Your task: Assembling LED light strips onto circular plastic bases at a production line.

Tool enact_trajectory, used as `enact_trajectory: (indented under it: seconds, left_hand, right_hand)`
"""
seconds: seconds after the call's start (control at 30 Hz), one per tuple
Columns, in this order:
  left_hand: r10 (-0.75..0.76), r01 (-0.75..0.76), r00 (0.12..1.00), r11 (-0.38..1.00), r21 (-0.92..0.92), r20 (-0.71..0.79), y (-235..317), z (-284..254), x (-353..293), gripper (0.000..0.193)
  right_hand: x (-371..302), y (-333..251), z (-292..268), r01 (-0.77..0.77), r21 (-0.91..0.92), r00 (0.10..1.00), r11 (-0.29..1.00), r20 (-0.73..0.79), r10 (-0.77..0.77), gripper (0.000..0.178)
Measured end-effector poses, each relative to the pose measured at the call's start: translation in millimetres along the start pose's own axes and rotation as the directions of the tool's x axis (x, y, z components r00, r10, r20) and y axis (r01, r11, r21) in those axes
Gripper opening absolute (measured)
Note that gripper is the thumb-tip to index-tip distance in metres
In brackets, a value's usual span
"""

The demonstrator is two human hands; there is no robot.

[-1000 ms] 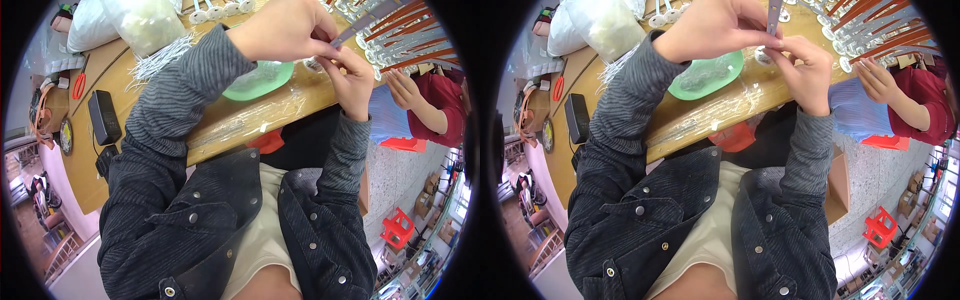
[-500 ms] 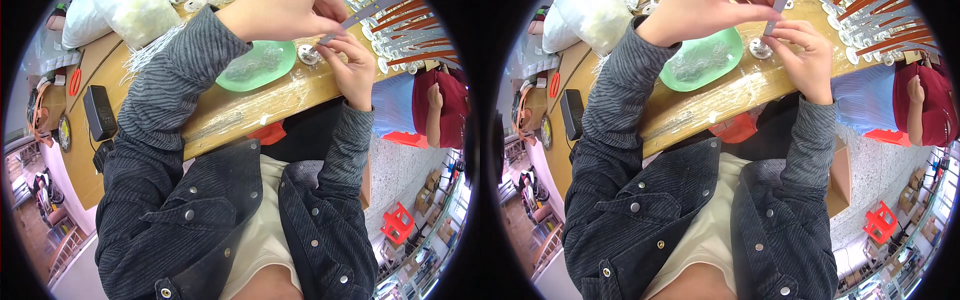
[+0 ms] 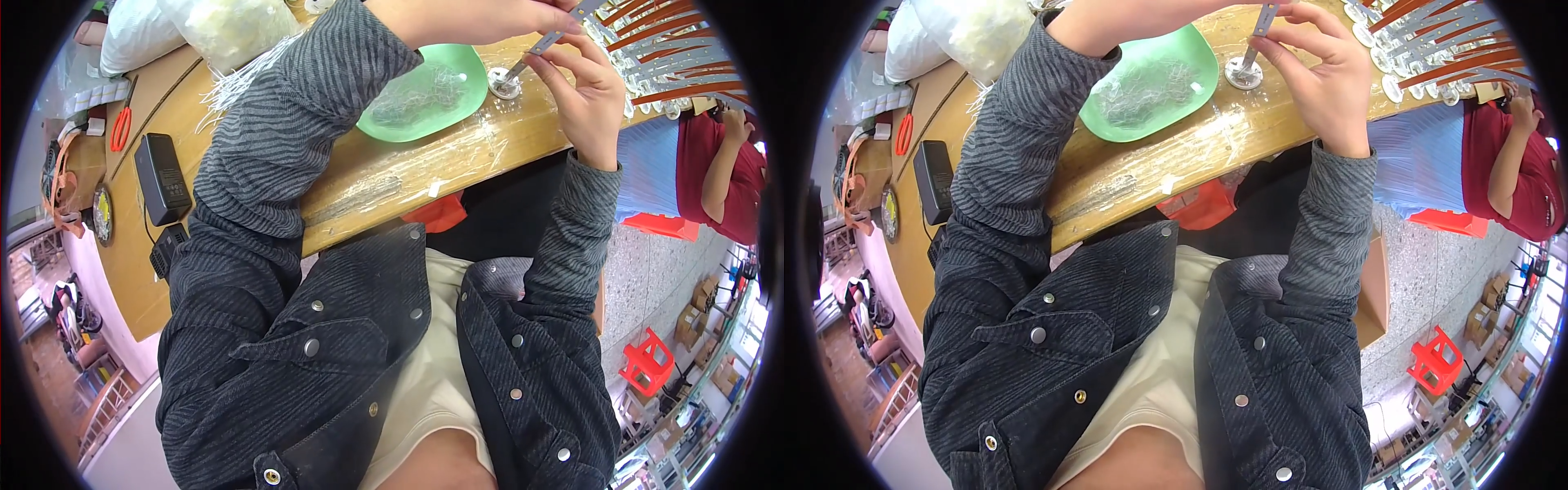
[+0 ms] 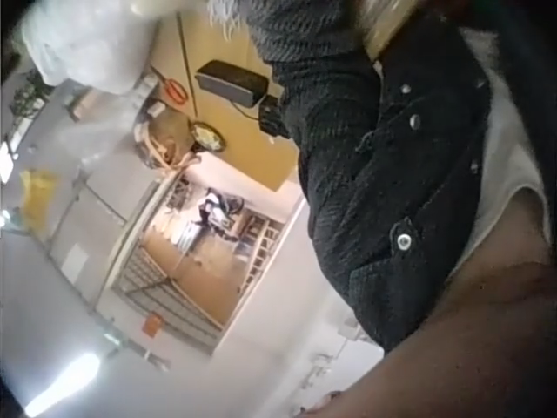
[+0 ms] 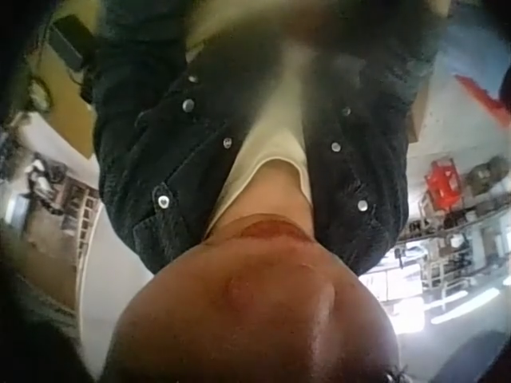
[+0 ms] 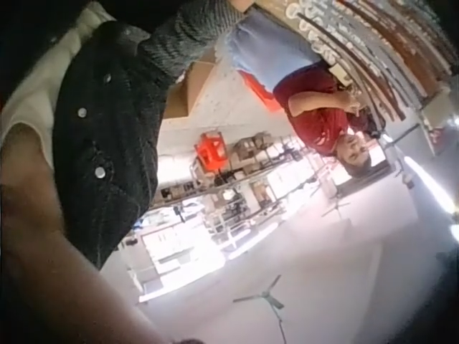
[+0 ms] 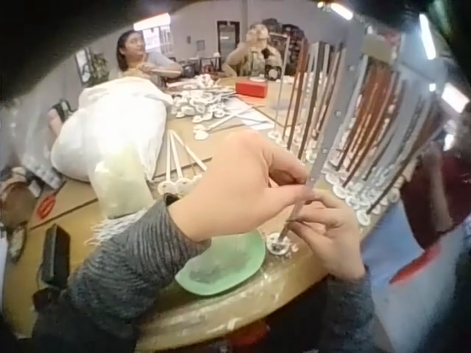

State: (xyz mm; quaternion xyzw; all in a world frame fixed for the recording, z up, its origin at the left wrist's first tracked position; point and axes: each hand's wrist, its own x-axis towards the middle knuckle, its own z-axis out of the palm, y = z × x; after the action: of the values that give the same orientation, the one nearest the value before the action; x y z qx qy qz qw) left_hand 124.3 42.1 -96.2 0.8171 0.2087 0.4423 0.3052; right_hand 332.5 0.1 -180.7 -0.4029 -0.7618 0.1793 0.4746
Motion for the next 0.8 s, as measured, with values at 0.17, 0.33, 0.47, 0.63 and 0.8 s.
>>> enact_trajectory:
  seconds: [0.17, 0.33, 0.47, 0.63, 0.8]
  left_hand:
    - [0.039, -0.038, 0.998, 0.999, 0.02, -0.039, -5.4, 0.8, -0.6, 0.015]
    - [0.036, -0.035, 0.999, 0.999, 0.014, -0.004, -1.9, -0.4, -1.1, 0.014]
    - [0.036, -0.036, 0.999, 0.999, 0.004, -0.03, -1.3, 1.2, -1.9, 0.015]
    - [0.012, -0.012, 1.0, 0.999, 0.041, 0.003, 3.2, -1.2, -0.6, 0.013]
    - [0.023, -0.023, 1.0, 0.999, 0.035, -0.001, 11.5, -3.7, -1.9, 0.011]
  right_hand:
    - [0.5, -5.0, 0.0, 0.001, -0.069, 1.0, 0.998, -0.008, -0.001, 0.017]
    - [-0.4, -7.6, 2.7, 0.018, -0.134, 0.999, 0.991, -0.031, -0.023, 0.018]
    - [0.1, -10.2, 4.7, 0.032, -0.126, 0.996, 0.992, -0.077, -0.042, 0.015]
    - [-0.5, -9.6, 4.3, 0.039, -0.135, 0.997, 0.99, -0.061, -0.048, 0.016]
    - [-1.2, -12.7, 4.5, 0.03, -0.118, 0.998, 0.992, -0.043, -0.035, 0.017]
